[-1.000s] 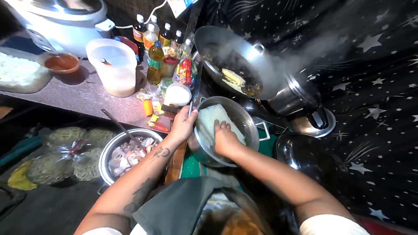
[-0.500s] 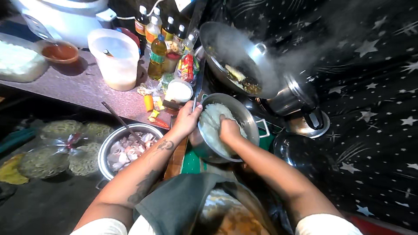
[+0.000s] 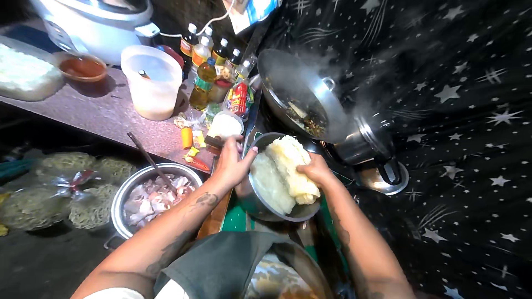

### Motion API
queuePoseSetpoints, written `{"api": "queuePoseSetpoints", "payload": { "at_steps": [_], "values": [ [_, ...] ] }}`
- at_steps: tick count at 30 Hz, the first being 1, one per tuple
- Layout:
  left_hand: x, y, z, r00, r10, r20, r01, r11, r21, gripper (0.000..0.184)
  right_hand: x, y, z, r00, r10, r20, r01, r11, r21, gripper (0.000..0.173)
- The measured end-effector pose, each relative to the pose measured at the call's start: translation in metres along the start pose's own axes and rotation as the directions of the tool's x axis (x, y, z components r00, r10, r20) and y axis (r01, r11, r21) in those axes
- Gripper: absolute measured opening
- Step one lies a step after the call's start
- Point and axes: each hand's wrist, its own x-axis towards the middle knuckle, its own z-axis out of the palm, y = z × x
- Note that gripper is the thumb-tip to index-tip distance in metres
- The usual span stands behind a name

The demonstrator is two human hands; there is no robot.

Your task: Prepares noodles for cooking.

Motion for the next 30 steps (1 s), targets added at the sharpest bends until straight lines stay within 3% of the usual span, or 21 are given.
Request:
{"api": "queuePoseSetpoints", "payload": {
  "at_steps": [2,3,4,6,8,9,13,16,19,22,25,28,30],
  "values": [
    [-0.007,0.009,0.004,0.961,0.243,-0.132,-0.234,0.969,0.079,0.067,-0.004,0.004,-0.005,1.0,-0.007,-0.015,0.009,0.993,0.12,0.052],
    [-0.009,0.019,0.007,0.937,0.319,-0.146,-0.318,0.948,0.028,0.066,-0.005,0.005,-0.006,1.0,-0.01,-0.024,0.014,0.986,0.165,0.051],
    [-0.013,0.032,0.011,0.949,0.298,-0.101,-0.307,0.947,-0.093,0.061,-0.006,0.007,-0.008,1.0,-0.009,-0.028,0.014,0.98,0.2,0.049],
    [-0.022,0.062,0.025,0.989,0.059,0.135,-0.007,0.934,-0.357,0.05,-0.006,0.011,-0.01,0.999,-0.002,-0.032,0.01,0.969,0.248,0.046],
    [-0.02,0.076,0.045,0.903,-0.183,0.39,0.337,0.864,-0.373,0.052,-0.008,0.013,-0.012,0.999,0.003,-0.042,0.009,0.959,0.285,0.042],
    [-0.017,0.078,0.055,0.853,-0.268,0.449,0.427,0.852,-0.303,0.055,-0.009,0.014,-0.012,0.999,0.003,-0.046,0.011,0.952,0.306,0.041],
    [-0.002,0.085,0.083,0.716,-0.493,0.494,0.581,0.814,-0.029,0.066,-0.014,0.017,-0.014,0.997,-0.027,-0.07,0.054,0.911,0.409,0.039],
    [0.007,0.096,0.089,0.717,-0.53,0.453,0.583,0.812,0.028,0.073,-0.021,0.017,-0.02,0.996,-0.051,-0.073,0.079,0.883,0.463,0.038],
    [0.015,0.091,0.099,0.72,-0.551,0.422,0.627,0.777,-0.054,0.08,-0.03,0.009,-0.029,0.992,-0.099,-0.08,0.126,0.858,0.498,0.04],
    [0.015,0.087,0.103,0.711,-0.511,0.484,0.671,0.699,-0.247,0.087,-0.037,0.004,-0.04,0.981,-0.164,-0.104,0.194,0.831,0.521,0.042],
    [0.012,0.088,0.101,0.718,-0.377,0.586,0.667,0.614,-0.423,0.089,-0.043,0.001,-0.051,0.969,-0.202,-0.139,0.245,0.807,0.537,0.041],
    [0.015,0.083,0.105,0.744,-0.177,0.644,0.621,0.538,-0.57,0.083,-0.051,0.0,-0.056,0.962,-0.202,-0.183,0.271,0.777,0.568,0.041],
    [0.015,0.082,0.107,0.759,-0.116,0.64,0.585,0.551,-0.595,0.075,-0.054,0.003,-0.053,0.947,-0.224,-0.231,0.319,0.752,0.577,0.04]
  ]
}}
